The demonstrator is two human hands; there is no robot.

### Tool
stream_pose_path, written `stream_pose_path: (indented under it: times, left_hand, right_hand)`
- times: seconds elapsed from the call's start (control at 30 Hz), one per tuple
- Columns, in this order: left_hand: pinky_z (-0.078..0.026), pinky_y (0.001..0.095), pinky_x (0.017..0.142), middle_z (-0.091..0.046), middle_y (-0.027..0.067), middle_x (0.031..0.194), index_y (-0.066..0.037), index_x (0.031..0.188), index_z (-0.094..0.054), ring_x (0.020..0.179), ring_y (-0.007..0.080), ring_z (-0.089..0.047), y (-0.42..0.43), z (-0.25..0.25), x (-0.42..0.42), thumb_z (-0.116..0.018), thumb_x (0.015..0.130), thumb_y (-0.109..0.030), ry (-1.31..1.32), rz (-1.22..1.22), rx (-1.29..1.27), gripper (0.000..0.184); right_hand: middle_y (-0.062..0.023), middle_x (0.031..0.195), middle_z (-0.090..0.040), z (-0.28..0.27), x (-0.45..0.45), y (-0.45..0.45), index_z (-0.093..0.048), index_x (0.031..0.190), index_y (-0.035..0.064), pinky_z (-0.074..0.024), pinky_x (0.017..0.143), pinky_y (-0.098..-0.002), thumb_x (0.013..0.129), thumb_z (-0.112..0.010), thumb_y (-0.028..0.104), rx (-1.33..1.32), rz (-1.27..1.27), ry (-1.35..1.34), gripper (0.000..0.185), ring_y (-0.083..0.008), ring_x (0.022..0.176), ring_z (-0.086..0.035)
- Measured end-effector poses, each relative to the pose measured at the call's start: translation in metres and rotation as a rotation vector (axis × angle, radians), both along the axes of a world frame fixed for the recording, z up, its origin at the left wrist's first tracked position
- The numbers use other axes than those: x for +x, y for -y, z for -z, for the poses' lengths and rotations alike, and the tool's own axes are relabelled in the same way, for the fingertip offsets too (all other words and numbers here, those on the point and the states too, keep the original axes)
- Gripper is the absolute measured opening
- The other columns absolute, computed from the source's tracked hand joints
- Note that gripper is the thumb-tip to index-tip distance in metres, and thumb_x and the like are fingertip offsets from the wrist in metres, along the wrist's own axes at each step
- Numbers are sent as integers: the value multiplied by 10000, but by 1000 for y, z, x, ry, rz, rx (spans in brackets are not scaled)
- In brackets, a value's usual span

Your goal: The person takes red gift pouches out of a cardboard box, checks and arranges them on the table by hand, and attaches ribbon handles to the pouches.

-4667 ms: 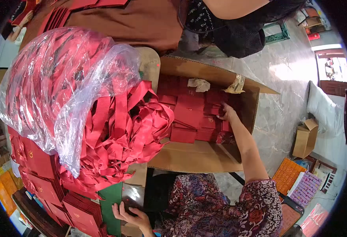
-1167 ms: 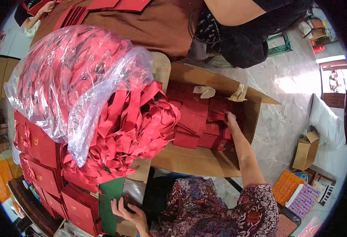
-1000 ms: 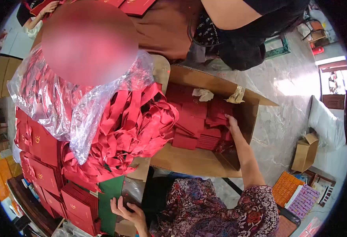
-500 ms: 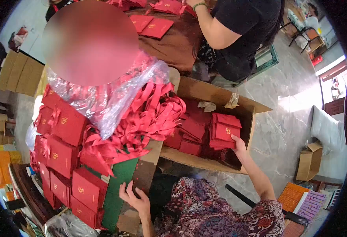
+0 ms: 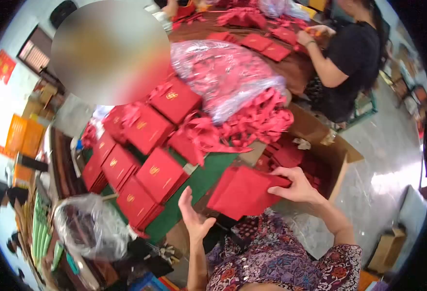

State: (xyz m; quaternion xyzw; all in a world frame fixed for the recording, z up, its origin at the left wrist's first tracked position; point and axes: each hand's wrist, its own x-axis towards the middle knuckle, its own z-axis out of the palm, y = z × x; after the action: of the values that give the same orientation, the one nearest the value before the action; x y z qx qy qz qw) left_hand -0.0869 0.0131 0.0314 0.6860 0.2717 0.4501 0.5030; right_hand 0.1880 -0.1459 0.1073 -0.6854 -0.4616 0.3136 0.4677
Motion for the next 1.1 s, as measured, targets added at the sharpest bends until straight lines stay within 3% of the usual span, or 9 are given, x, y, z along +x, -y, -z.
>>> stream_pose_path:
  times: [0.07,0.17,0.2,0.37,0.67,0.77,0.83,0.97,1.1]
  left_hand:
    - [-276,433,1111,-339,176,1444,5,1444,-238,1357,303,-318,-1,-10,-16,-904,549,-429,-5,55,-41,1198]
    - [-287,433,1108,-316,182,1464,-36,1477,-177,1369,294,-301,4,-2,-38,-924,519,-396,73,8,-202,1267]
    - [-352,419,1072,-345,186,1448,-64,1482,-178,1322,283,-374,5,-1,-44,-941,522,-281,94,-12,-204,1245]
    - [-452,379,983,-463,149,1331,-45,1443,-252,1182,244,-510,9,14,-74,-927,539,-125,151,-118,-292,1131]
    - [-425,388,1026,-446,131,1343,-3,1428,-251,1197,237,-501,11,38,-71,-939,542,-213,66,-149,-217,1141]
    - [-399,379,1038,-438,119,1337,-20,1419,-252,1205,239,-485,13,29,-63,-940,535,-201,168,-154,-324,1134]
    - [-380,385,1056,-388,122,1366,-26,1407,-249,1240,237,-445,10,40,-64,-939,531,-186,70,-202,-118,1127]
    - [-363,383,1069,-368,127,1364,-31,1378,-281,1260,234,-416,14,49,-68,-935,530,-182,80,-219,-228,1082]
    - [-359,392,1054,-407,134,1294,-44,1345,-303,1239,260,-427,9,47,-66,-925,513,-189,-88,-208,-33,1049]
  right_hand:
    - [-102,881,-673,4,-20,-41,-650,1015,70,-501,748,-320,744,-751,184,82,-270,161,311,-221,832,-656]
    - [-82,807,-640,5,-53,-92,-647,980,108,-497,697,-371,714,-741,182,288,-496,430,291,-277,783,-630]
    - [-57,764,-604,11,-63,-104,-636,975,121,-480,662,-385,697,-733,186,378,-544,520,302,-254,725,-607]
    - [-36,840,-611,25,-94,-137,-624,1043,135,-480,704,-364,704,-733,206,412,-703,618,363,-228,788,-603]
    - [-82,1021,-650,31,-88,-146,-581,1218,89,-492,822,-334,701,-821,260,290,-833,277,595,-244,913,-626]
    - [-101,1103,-640,38,-89,-141,-486,1301,70,-476,916,-338,644,-872,239,157,-765,-12,781,-218,1045,-611]
    - [-124,1172,-608,47,-92,-138,-378,1370,91,-441,984,-352,619,-892,204,51,-733,-263,917,-210,1141,-561]
    - [-142,1265,-552,70,-101,-129,-350,1379,65,-427,1008,-375,565,-924,212,120,-631,-388,1006,-237,1182,-541]
    - [-135,1321,-476,93,-116,-118,-375,1339,27,-367,1054,-396,552,-932,243,236,-510,-502,988,-233,1237,-475]
